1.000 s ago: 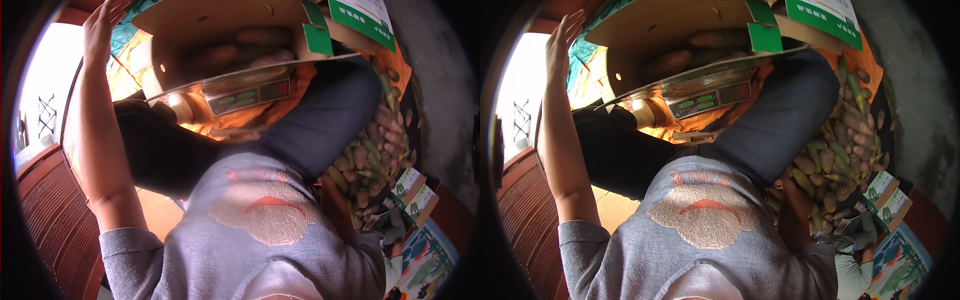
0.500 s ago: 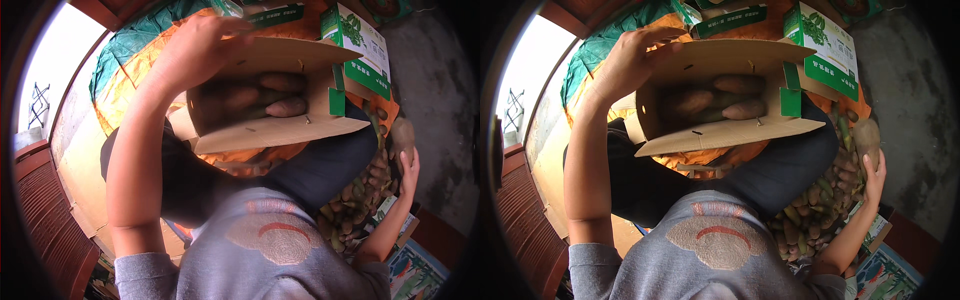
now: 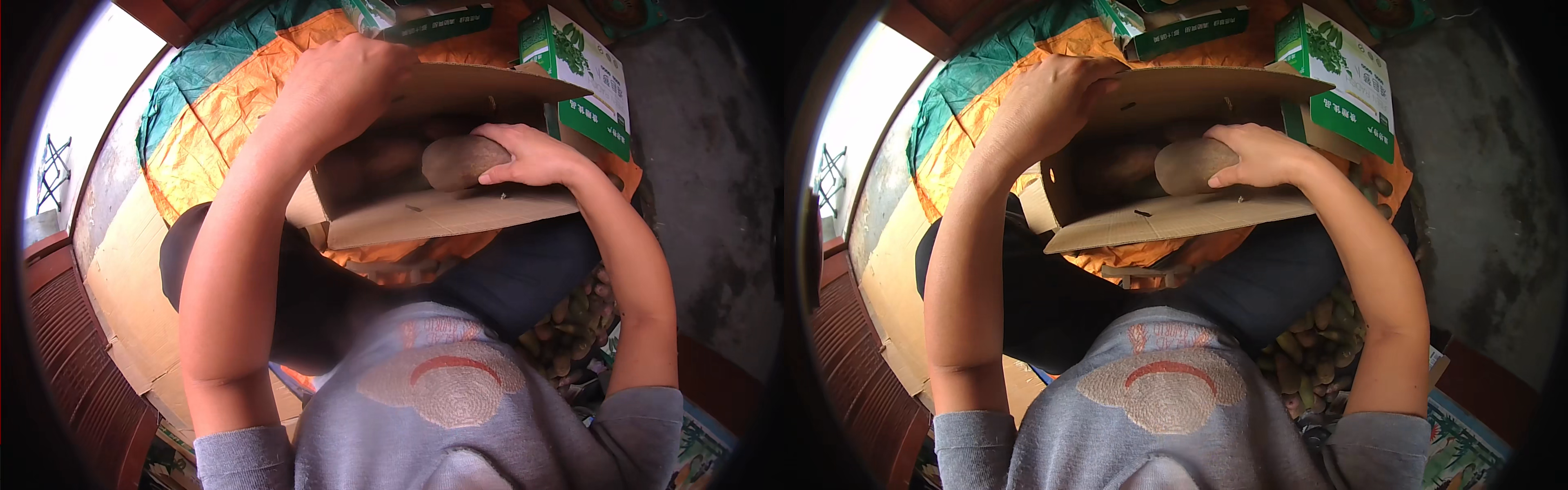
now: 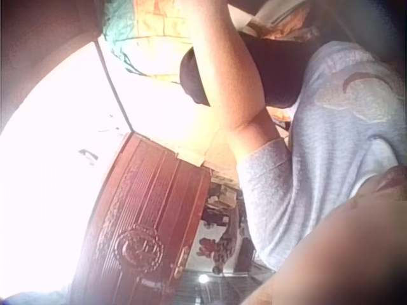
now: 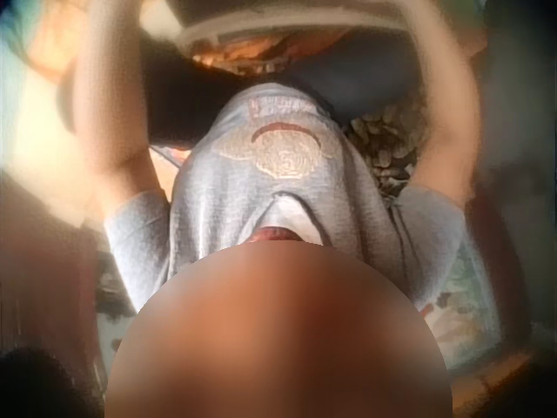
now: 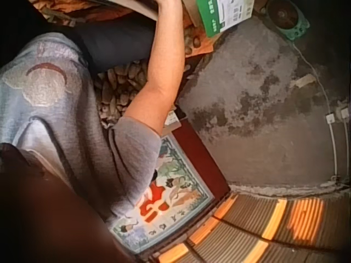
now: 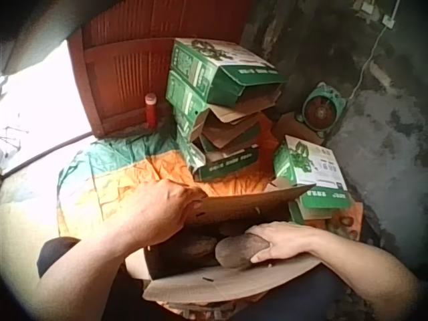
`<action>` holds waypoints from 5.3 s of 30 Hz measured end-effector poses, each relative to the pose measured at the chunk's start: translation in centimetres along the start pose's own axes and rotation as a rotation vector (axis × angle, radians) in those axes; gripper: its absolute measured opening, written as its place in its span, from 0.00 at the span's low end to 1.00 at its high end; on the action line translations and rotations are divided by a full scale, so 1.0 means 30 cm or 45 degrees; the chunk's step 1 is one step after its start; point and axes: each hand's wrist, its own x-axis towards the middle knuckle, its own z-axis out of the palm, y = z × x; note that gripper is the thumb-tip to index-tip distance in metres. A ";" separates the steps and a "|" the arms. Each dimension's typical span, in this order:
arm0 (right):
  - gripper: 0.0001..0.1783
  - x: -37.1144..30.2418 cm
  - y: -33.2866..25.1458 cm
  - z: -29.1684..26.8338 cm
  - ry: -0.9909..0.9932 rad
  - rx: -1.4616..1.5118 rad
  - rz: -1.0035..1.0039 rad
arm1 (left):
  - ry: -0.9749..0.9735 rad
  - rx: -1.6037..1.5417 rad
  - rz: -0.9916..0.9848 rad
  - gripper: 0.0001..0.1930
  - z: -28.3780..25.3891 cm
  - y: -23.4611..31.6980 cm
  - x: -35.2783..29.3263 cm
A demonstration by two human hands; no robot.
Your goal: Packing radishes or similar produce into cardboard boxes from a pile on the floor while using a digital scale.
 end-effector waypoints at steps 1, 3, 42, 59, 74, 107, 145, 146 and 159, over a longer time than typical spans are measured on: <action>0.34 -0.005 0.031 0.020 0.075 -0.269 0.018 | 0.000 -0.007 0.011 0.12 -0.001 0.004 0.003; 0.32 -0.030 0.024 0.024 0.144 -0.530 0.044 | -0.005 -0.022 -0.003 0.12 -0.001 0.000 -0.002; 0.55 -1.497 0.606 2.194 -0.254 0.704 1.916 | 0.433 -0.738 -0.508 0.27 0.019 -0.262 -0.102; 0.62 -1.406 0.497 2.117 -0.220 0.432 1.777 | 0.832 -1.142 -0.505 0.22 -0.019 -0.237 -0.084; 0.44 -1.113 0.455 0.403 1.390 -0.026 0.883 | 0.478 -0.294 0.236 0.11 -0.149 0.008 -0.020; 0.33 0.132 -0.067 0.087 0.020 -0.564 -0.333 | -1.652 0.392 0.479 0.23 0.278 0.078 0.096; 0.19 -0.302 -0.010 -0.136 1.071 0.422 -0.485 | -0.789 0.119 0.052 0.09 -0.046 0.210 -0.090; 0.23 -0.420 0.059 -0.124 1.168 0.513 -0.393 | -0.581 0.089 0.221 0.08 -0.081 0.204 -0.109; 0.16 -1.074 0.669 1.347 1.684 1.446 1.110 | 0.459 -0.483 -0.674 0.21 -0.275 -0.796 -0.216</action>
